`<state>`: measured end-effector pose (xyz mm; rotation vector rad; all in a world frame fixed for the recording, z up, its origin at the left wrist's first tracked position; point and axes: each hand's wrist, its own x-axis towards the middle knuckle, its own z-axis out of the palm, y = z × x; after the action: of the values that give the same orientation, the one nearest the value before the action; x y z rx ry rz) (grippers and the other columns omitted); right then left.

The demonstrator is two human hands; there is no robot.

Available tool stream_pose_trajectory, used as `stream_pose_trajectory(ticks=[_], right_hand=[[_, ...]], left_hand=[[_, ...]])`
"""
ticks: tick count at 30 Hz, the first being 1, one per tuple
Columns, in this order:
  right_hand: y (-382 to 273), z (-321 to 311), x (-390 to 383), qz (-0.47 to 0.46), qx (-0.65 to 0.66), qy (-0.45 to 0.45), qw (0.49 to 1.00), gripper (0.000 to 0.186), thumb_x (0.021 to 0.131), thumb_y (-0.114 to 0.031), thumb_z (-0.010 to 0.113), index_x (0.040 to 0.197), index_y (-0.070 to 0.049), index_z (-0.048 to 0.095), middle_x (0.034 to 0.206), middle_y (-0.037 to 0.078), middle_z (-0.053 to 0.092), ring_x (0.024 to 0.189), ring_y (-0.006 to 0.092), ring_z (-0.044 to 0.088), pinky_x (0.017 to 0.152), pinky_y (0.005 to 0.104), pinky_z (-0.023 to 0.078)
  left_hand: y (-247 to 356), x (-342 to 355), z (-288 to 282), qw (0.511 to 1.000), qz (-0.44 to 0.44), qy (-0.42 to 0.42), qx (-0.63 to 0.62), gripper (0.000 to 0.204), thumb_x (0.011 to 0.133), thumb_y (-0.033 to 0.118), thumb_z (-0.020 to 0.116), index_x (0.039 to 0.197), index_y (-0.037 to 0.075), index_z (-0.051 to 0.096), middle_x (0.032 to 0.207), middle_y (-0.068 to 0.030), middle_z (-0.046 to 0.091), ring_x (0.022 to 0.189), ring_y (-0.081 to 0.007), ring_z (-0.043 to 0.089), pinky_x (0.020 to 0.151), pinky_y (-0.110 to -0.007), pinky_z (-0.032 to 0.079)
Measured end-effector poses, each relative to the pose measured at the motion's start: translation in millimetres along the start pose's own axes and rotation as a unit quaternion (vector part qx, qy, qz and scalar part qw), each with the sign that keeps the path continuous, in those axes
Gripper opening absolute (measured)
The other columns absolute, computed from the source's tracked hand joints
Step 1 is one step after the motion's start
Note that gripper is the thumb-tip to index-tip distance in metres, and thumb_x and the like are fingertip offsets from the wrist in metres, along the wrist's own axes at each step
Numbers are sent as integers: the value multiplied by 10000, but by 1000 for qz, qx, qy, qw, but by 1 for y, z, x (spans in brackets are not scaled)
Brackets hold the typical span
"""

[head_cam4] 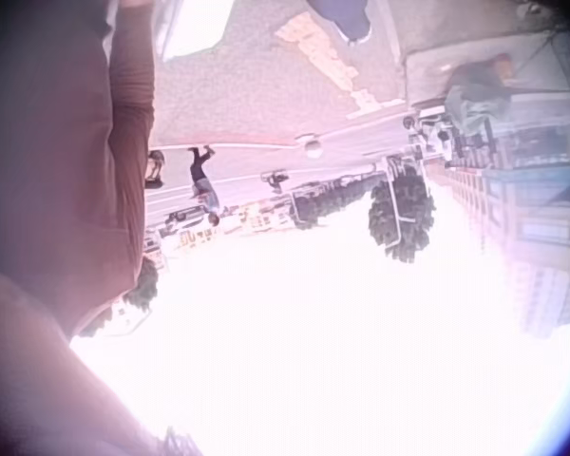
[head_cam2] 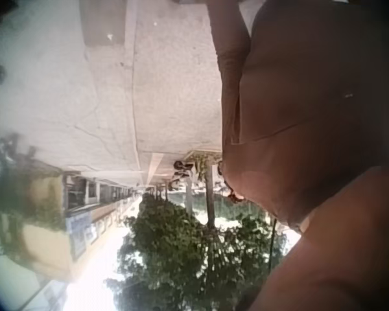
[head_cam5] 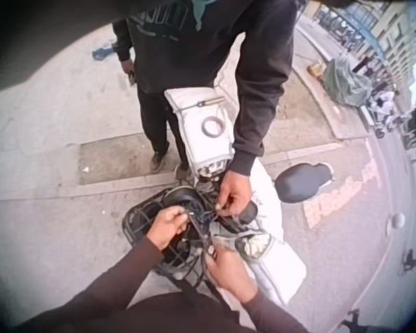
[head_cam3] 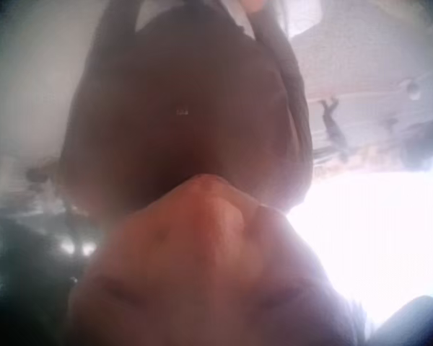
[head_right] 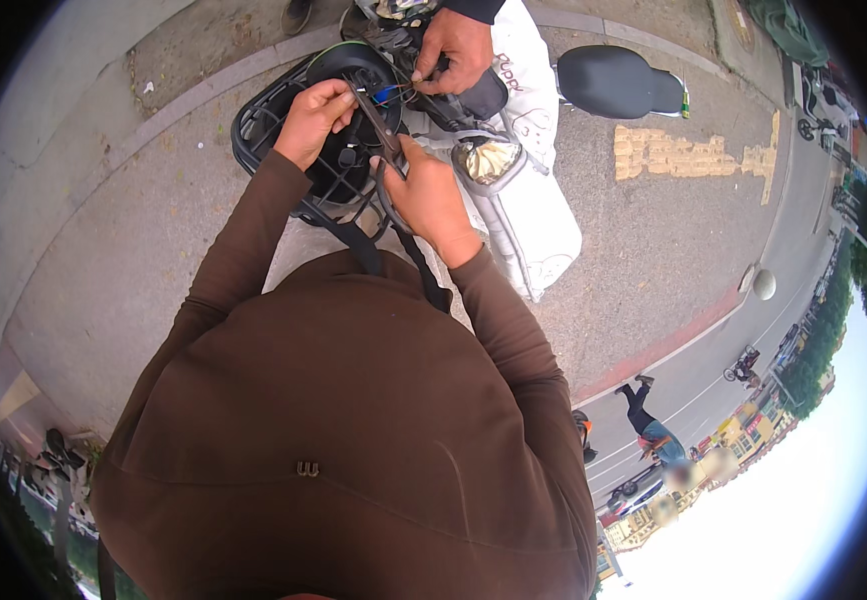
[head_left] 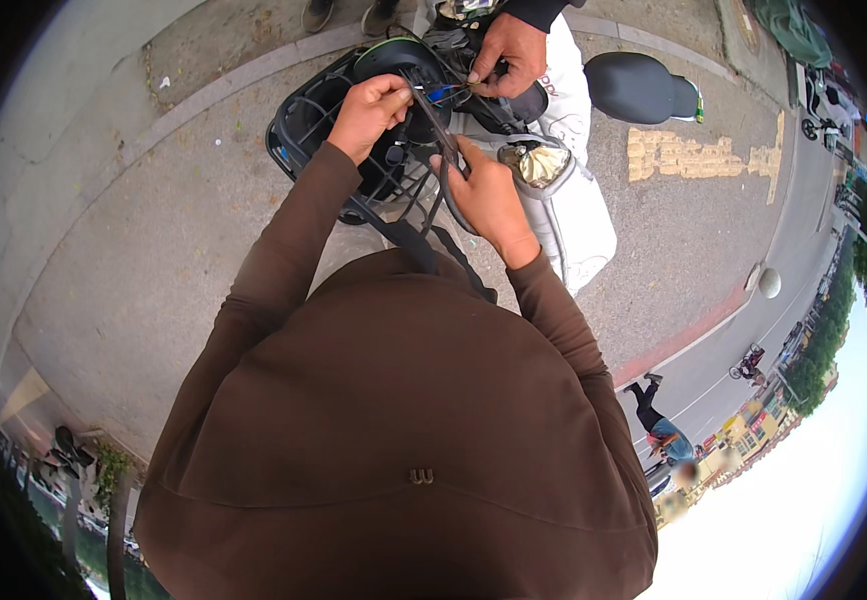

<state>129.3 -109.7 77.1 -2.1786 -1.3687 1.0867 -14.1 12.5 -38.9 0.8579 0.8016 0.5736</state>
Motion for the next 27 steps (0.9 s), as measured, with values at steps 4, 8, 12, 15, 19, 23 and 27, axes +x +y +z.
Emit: stream_pose_trajectory(ticks=[4, 8, 12, 15, 19, 23, 27], right_hand=[[4, -3, 2, 3, 55, -15, 998, 446, 900, -336, 625, 1175, 13, 584, 863, 252, 651, 783, 373, 664, 686, 382, 501], [27, 8, 6, -52, 111, -3, 992, 460, 918, -377, 598, 1188, -5, 589, 771, 136, 654, 668, 242, 626, 613, 332, 480], [16, -6, 7, 38, 190, -106, 975, 429, 947, -393, 567, 1175, -31, 602, 640, -18, 520, 498, 74, 463, 465, 242, 363], [6, -16, 6, 119, 248, -160, 948, 443, 945, -399, 561, 1129, 1, 610, 612, -13, 490, 495, 88, 463, 447, 246, 362], [9, -17, 5, 181, 430, -213, 858, 432, 972, -352, 546, 1249, -23, 508, 607, -110, 260, 437, 0, 236, 388, 182, 171], [1, -21, 2, 217, 511, -204, 806, 442, 971, -332, 553, 1257, 1, 500, 640, -85, 294, 481, -10, 264, 391, 183, 158], [-12, -1, -9, -126, -54, 129, 982, 523, 831, -289, 703, 1271, -54, 545, 741, 112, 530, 575, 278, 569, 560, 374, 464]], left_hand=[[2, 1, 0, 1000, 0, -3, -9, 96, 929, 66, 562, 948, 5, 633, 788, -2, 582, 650, -57, 508, 559, -193, 395], [5, 1, 1, 1000, -11, -12, -13, 105, 932, 53, 553, 962, -10, 632, 806, -11, 585, 654, -62, 510, 558, -196, 401], [5, 1, -4, 999, -17, -22, -23, 114, 935, 53, 549, 969, -21, 628, 825, -21, 587, 663, -65, 515, 566, -200, 409], [7, 1, -6, 999, -23, -23, -34, 117, 936, 53, 548, 975, -26, 626, 836, -28, 591, 678, -70, 529, 576, -204, 418], [4, 3, -8, 997, -22, -39, -62, 119, 938, 55, 549, 985, -25, 625, 857, -36, 601, 706, -81, 555, 603, -214, 438], [4, 3, -7, 993, -22, -40, -106, 113, 942, 54, 544, 990, -19, 616, 876, -45, 613, 725, -99, 568, 652, -227, 462], [2, -1, -8, 989, -36, -63, -131, 99, 954, 68, 529, 990, 2, 593, 885, -44, 612, 761, -109, 581, 684, -240, 475]])
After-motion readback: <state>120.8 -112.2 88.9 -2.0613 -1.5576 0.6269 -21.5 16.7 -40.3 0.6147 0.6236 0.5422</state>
